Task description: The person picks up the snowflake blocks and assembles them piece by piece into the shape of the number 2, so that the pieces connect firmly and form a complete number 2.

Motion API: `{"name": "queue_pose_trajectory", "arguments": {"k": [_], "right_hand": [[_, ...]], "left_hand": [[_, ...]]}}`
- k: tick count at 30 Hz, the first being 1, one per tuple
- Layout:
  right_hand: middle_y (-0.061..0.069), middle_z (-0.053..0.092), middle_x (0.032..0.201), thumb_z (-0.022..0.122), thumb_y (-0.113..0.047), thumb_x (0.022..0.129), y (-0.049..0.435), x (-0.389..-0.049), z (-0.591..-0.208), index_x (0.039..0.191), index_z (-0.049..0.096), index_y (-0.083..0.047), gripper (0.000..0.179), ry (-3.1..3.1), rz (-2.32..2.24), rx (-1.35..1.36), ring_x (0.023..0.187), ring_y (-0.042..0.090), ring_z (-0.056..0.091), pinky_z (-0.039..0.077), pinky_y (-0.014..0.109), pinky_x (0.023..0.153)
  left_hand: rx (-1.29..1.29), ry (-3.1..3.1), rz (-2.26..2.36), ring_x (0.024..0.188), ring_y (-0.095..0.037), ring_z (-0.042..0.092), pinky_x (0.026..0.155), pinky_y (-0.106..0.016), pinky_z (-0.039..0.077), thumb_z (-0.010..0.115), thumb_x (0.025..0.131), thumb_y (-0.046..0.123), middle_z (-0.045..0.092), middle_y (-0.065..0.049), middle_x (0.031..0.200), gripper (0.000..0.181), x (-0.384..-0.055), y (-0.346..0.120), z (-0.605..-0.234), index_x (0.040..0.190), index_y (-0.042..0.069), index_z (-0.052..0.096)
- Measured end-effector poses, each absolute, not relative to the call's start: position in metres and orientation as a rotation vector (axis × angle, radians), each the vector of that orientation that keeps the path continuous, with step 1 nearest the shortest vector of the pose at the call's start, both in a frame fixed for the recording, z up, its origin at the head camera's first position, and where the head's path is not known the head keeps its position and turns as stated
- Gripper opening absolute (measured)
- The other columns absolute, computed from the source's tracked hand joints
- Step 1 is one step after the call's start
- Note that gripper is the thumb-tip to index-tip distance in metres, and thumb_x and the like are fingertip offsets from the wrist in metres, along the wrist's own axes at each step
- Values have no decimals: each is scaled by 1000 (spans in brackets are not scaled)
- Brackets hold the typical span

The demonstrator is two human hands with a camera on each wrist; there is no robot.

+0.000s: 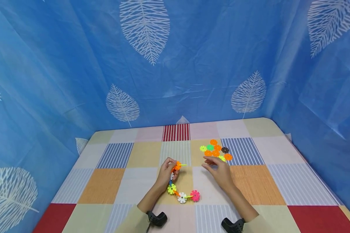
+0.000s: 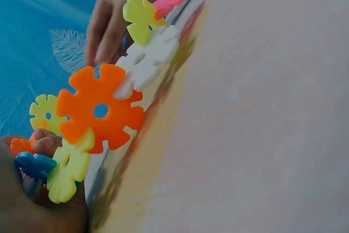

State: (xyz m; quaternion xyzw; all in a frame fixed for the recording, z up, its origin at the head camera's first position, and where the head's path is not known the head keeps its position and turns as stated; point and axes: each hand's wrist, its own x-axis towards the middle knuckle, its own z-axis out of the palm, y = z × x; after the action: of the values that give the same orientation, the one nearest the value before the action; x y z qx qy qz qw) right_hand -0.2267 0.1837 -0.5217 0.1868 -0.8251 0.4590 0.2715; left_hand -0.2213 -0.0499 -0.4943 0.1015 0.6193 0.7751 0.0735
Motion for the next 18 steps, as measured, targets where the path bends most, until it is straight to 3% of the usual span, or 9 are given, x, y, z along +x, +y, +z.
{"name": "queue_pose_trajectory", "arguments": {"k": [3, 7, 14, 18], "right_hand": [[-2, 64, 76, 80, -8, 69, 212, -223, -523, 100, 70, -6, 33, -2250, 1121, 334, 66, 6, 56, 44, 9, 61], [2, 62, 75, 83, -10, 66, 235, -218, -523, 98, 71, -2, 36, -2323, 1028, 229, 64, 13, 56, 42, 8, 59], [11, 61, 81, 83, -17, 66, 242, -211, -522, 90, 72, 0, 32, -2454, 905, 170, 73, 25, 55, 44, 33, 59], [8, 61, 79, 83, -13, 66, 240, -211, -522, 86, 70, -2, 26, -2473, 902, 148, 72, 23, 55, 44, 35, 62]], "left_hand": [[252, 1854, 2340, 43, -9, 40, 42, -18, 37, 40, 98, 7, 48, -6, 59, 11, -219, -49, -491, 94, -2, 44], [217, 1852, 2348, 43, -10, 39, 42, -18, 37, 41, 98, 7, 48, -6, 59, 10, -219, -49, -490, 93, -2, 44], [214, 1837, 2345, 43, -10, 39, 42, -18, 37, 40, 99, 8, 47, -6, 58, 11, -219, -50, -491, 93, -1, 42], [237, 1837, 2345, 44, -10, 39, 42, -18, 37, 40, 99, 8, 47, -6, 59, 11, -219, -50, -492, 94, -2, 42]]}}
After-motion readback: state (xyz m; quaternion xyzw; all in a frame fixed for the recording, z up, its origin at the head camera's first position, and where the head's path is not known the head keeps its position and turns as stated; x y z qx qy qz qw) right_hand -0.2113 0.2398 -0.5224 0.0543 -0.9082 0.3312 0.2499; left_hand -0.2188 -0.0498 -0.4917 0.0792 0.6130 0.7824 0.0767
